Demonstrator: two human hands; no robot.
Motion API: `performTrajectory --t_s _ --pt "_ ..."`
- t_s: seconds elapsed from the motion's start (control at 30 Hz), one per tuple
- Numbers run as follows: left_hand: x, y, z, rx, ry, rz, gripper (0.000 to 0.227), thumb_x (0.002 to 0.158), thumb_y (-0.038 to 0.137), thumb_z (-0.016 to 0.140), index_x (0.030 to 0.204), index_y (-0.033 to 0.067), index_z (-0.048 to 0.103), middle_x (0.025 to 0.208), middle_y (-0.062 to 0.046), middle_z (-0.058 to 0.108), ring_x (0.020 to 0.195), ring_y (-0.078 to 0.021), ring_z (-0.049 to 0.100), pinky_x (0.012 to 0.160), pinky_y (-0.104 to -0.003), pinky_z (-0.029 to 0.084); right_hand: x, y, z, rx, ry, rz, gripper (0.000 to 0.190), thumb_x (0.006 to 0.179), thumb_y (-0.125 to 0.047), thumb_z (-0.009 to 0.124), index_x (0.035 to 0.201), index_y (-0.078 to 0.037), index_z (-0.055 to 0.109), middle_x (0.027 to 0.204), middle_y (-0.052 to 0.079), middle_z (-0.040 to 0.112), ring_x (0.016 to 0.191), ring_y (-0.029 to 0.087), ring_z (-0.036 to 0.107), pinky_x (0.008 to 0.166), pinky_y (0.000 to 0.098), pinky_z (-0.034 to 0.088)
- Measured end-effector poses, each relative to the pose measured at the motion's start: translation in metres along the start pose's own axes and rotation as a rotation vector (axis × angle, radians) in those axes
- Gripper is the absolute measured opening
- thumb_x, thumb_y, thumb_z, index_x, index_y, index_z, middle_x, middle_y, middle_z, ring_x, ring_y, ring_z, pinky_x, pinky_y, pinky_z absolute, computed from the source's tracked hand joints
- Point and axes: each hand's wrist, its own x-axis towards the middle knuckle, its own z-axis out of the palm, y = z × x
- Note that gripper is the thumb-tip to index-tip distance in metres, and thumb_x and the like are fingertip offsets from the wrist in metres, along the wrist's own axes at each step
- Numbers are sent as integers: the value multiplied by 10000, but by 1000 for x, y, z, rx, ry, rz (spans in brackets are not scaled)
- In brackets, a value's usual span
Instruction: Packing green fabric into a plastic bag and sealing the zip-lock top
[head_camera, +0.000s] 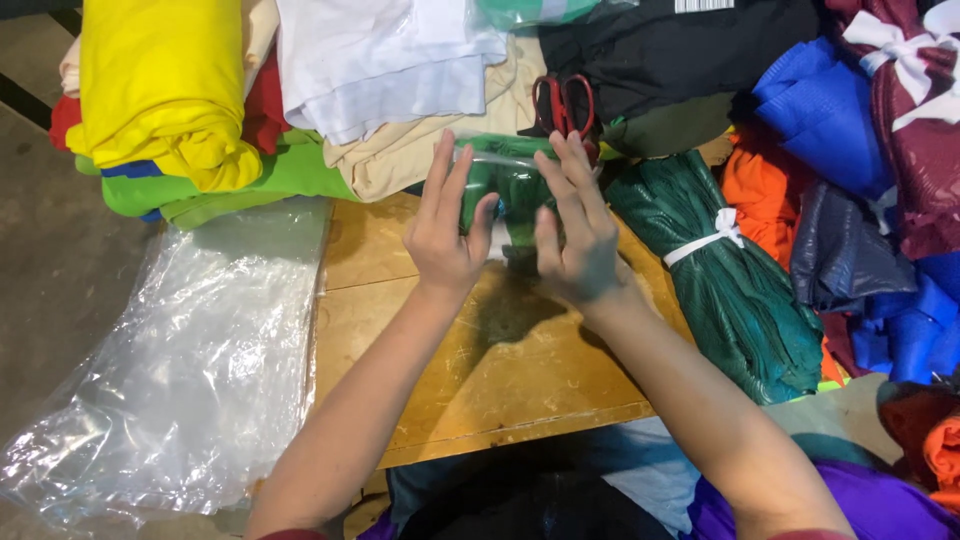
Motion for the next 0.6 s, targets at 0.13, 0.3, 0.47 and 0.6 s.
performTrajectory --t_s 0.13,0.3,0.47,0.6 --pt "1 6 -1 -73 39 -113 522 1041 422 628 1452 104 587 1456 -99 623 1285 -238 650 990 -326 574 -4 0 11 15 44 23 518 1023 -213 688 1462 25 550 1612 242 366 1497 440 339 1179 539 398" --pt "-1 3 -7 -252 11 -171 489 1027 282 684 1439 41 580 1462 -152 601 1319 -303 627 1082 -387 528 -7 3 17 47 -7 154 776 825 -133 936 1473 -17 524 1609 260 347 1490 481 328 1184 554 390" --pt "-14 2 -6 -212 35 -203 502 1009 267 705 1440 45 579 1432 -165 584 1321 -345 605 1111 -440 499 -3 -23 16 43 -70 324 804 804 -65 903 1476 -9 465 1631 311 242 1503 517 260 1214 588 336" --pt "-18 3 -13 -256 -3 -203 475 1082 229 517 1507 16 499 1514 -171 532 1397 -346 548 1218 -486 391 -3 -25 25 40 -82 413 853 844 -246 890 1526 -69 408 1659 319 182 1543 502 186 1258 597 199"
